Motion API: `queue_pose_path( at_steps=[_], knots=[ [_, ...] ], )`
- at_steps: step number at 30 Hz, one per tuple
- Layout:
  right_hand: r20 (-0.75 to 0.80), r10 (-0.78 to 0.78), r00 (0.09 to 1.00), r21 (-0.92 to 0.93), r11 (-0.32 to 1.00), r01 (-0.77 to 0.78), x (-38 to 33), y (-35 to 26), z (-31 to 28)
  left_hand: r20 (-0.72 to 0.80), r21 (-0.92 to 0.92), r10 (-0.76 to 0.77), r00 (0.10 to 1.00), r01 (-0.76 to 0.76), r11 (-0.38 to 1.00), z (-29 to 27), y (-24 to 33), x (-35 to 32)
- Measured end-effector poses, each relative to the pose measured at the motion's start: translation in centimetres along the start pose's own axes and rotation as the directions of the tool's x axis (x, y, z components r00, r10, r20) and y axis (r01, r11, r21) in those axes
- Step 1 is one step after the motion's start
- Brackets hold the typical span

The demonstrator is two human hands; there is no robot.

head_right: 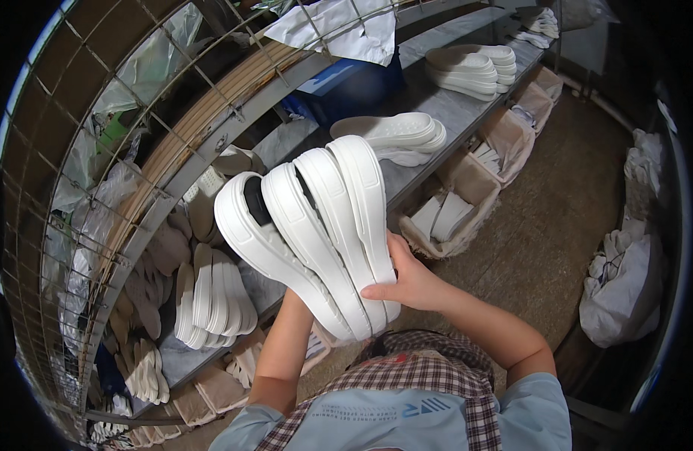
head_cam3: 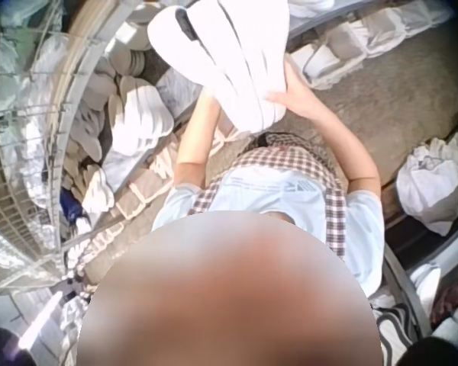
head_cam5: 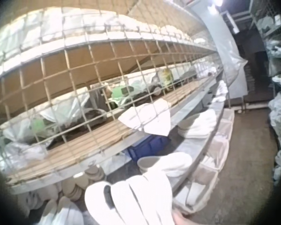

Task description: The person repeatedly picks up white slipper soles from a shelf, turns them over to view the tread and top surfaces, and places them back. The person handles several pairs, including some with black tread patterns, and stacks them on the shelf.

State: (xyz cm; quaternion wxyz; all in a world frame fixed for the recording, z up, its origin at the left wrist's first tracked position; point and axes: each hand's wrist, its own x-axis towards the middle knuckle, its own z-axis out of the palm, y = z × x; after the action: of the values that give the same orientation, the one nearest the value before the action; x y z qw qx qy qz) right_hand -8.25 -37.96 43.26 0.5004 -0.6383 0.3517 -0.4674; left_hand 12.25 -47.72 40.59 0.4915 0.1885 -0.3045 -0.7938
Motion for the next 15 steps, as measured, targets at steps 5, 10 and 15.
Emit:
queue_pose_path(
  at_steps=[5, 10, 15],
  knots=[
    [-0.003, 0.010, 1.000, 0.047, 0.999, -0.010, -0.2, 0.3, -0.2, -0.027, -0.005, -0.018, 0.999, 0.018, 1.000, -0.6, 0.6, 0.1],
    [-0.003, 0.016, 1.000, 0.064, 0.998, -0.016, -0.4, 1.0, -0.4, -0.065, 0.027, -0.046, 0.997, 0.048, 0.998, 0.5, 1.3, -0.8],
    [-0.041, -0.019, 0.999, -0.028, 0.999, 0.018, -0.4, 2.3, -0.9, -0.089, 0.061, -0.100, 0.991, 0.106, 0.992, 2.2, 1.7, -2.4]
  ],
)
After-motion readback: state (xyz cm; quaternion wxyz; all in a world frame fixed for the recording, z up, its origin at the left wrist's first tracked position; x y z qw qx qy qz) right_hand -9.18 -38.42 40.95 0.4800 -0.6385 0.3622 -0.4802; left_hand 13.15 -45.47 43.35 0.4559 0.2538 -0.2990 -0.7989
